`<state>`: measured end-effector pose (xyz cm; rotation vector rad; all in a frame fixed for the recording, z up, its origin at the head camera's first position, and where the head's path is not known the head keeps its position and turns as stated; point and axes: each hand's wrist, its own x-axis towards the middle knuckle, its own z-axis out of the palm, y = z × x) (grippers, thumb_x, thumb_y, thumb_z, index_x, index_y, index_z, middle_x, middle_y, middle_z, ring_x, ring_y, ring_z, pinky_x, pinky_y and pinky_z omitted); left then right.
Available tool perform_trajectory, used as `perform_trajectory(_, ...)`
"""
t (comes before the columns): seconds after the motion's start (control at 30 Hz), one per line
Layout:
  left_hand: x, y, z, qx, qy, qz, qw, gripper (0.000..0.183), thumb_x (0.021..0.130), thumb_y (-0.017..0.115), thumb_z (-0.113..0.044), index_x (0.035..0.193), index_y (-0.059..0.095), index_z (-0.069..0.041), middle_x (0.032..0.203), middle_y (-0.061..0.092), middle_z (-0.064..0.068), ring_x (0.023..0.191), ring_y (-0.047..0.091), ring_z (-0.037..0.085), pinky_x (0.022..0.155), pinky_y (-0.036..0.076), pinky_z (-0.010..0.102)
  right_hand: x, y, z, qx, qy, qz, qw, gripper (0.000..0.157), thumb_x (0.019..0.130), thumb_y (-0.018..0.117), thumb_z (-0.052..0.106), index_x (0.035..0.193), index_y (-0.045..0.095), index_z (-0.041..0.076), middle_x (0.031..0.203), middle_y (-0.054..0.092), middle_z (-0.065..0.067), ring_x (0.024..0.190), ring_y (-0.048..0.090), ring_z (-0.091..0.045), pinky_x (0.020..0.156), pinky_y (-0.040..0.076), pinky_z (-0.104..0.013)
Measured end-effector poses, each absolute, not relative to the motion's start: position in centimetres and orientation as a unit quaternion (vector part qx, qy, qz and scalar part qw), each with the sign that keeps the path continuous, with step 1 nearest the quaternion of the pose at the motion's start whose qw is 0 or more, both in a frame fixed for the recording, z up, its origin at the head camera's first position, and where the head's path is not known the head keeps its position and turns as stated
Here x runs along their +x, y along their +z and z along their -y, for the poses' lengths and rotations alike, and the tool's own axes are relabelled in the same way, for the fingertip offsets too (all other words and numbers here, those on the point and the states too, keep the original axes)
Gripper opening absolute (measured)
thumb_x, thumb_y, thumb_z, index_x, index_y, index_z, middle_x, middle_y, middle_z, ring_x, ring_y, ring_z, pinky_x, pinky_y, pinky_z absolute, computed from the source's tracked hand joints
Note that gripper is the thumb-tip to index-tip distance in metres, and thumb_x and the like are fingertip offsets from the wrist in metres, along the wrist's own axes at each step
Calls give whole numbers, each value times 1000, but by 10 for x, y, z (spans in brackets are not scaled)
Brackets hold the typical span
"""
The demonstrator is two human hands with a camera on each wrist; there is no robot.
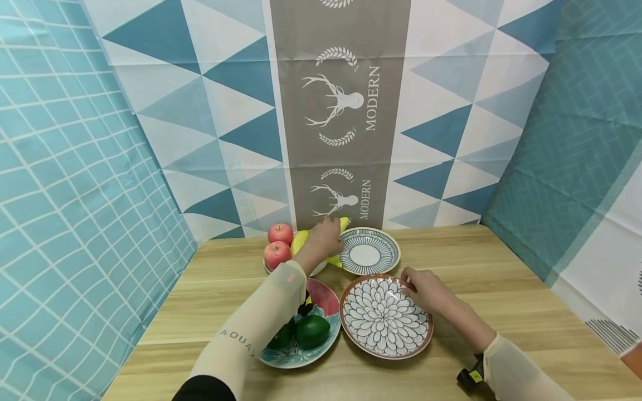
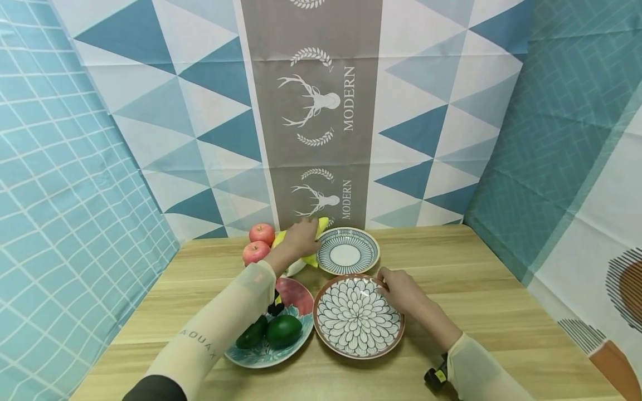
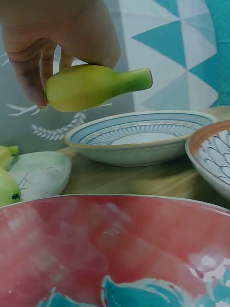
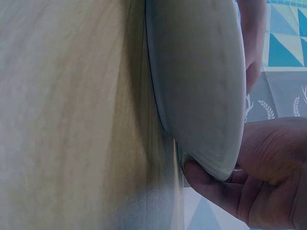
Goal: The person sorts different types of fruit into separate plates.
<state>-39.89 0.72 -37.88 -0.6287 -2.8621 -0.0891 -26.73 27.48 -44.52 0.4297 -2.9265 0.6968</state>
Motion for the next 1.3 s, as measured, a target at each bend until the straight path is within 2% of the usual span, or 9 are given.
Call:
perform_trajectory(0.2, -385, -376, -18, -247, -9, 964, 102, 71, 92, 71, -28, 150, 47, 5, 130, 60, 22, 111, 67, 35, 89, 59, 45, -267, -446, -275, 138, 233, 961, 49, 14, 96, 77, 7, 104, 65, 8, 84, 65, -1, 76, 61, -15, 67, 55, -33)
perform_trajectory(0.47, -359, -375, -34, -267, -26, 958, 103, 64, 92, 70, -28, 146, 52, 1, 128, 61, 19, 96, 69, 31, 75, 60, 44, -268, -446, -275, 145, 231, 960, 55, 14, 96, 77, 7, 102, 64, 8, 83, 65, -1, 75, 60, -14, 67, 53, -34)
perform_trajectory(0.6, -346, -373, -45, -287, -24, 952, 105, 62, 90, 70, -26, 144, 54, 1, 124, 63, 19, 92, 69, 28, 73, 59, 41, -268, -445, -275, 144, 231, 961, 55, 14, 96, 77, 7, 103, 65, 8, 84, 65, 0, 76, 61, -14, 67, 54, -33)
perform_trajectory(0.73, -332, -375, -55, -305, -22, 946, 107, 64, 90, 72, -27, 145, 53, 0, 121, 64, 16, 92, 68, 26, 73, 59, 38, -270, -447, -276, 146, 233, 960, 55, 14, 96, 77, 7, 104, 65, 7, 85, 65, 0, 76, 61, -14, 67, 54, -33)
perform_trajectory(0.87, -316, -376, -62, -313, -13, 943, 110, 68, 90, 75, -29, 146, 51, 1, 118, 63, 16, 81, 65, 23, 63, 57, 33, -270, -448, -277, 144, 234, 960, 48, 15, 96, 77, 7, 106, 65, 7, 85, 66, -1, 76, 61, -13, 66, 54, -32)
perform_trajectory(1.1, -290, -379, -69, -322, -3, 939, 123, 53, 90, 75, -30, 133, 59, -3, 107, 63, 11, 74, 64, 21, 59, 55, 32, -270, -446, -276, 145, 237, 960, 43, 16, 96, 77, 7, 107, 66, 6, 84, 66, -1, 74, 61, -13, 63, 54, -30)
perform_trajectory(1.3, -275, -391, -75, -331, -3, 937, 110, 50, 88, 75, -28, 130, 59, -4, 99, 60, 8, 71, 63, 20, 57, 54, 32, -270, -447, -276, 147, 240, 959, 44, 17, 95, 78, 7, 107, 66, 6, 83, 66, 0, 72, 60, -11, 61, 53, -28)
